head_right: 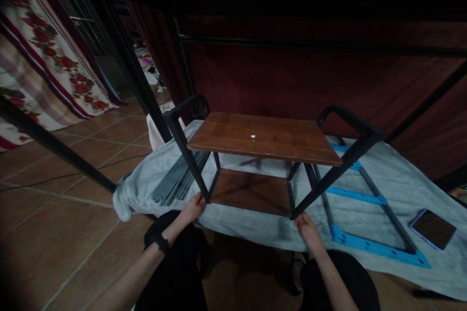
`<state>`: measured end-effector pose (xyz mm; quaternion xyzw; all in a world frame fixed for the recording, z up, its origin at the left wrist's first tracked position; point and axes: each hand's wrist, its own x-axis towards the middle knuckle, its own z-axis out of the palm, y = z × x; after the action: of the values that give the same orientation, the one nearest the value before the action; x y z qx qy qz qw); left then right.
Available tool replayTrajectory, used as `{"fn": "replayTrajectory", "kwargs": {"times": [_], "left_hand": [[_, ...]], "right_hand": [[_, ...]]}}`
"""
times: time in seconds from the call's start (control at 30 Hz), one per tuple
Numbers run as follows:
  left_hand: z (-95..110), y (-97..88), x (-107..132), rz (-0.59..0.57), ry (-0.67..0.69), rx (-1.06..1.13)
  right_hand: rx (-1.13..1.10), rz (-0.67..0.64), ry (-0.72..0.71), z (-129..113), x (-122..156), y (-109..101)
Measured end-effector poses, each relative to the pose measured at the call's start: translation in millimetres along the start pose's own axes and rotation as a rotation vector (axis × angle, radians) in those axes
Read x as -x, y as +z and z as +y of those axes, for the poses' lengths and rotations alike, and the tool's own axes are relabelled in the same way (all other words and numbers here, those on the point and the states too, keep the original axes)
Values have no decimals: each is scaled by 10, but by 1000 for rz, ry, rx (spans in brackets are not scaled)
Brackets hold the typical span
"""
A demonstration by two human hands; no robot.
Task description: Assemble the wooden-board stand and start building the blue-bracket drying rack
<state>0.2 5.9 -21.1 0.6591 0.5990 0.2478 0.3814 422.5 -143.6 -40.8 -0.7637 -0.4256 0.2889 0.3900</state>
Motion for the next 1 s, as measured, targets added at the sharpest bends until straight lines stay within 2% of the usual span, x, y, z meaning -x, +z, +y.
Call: {"fn": "replayTrajectory", "kwargs": {"times": [0.17, 0.47, 0.6, 0.7, 0.87, 1.0], "left_hand": [[-41, 23, -41, -55, -33, 191], [-26, 51, -19, 18, 12, 168], [8, 38, 17, 63, 95, 19], [30, -23, 31, -15, 130, -114], [108, -202, 30, -129, 210, -210], [170, -279, 21, -156, 249, -314]], "right_hand": [[-32, -93, 55, 2, -65, -16], [20, -133, 73, 164, -133, -16], [29, -115, 91, 169, -154, -9], [23, -152, 114, 138, -189, -21], [22, -199, 157, 49, -227, -51], [44, -222, 185, -20, -213, -60]]}}
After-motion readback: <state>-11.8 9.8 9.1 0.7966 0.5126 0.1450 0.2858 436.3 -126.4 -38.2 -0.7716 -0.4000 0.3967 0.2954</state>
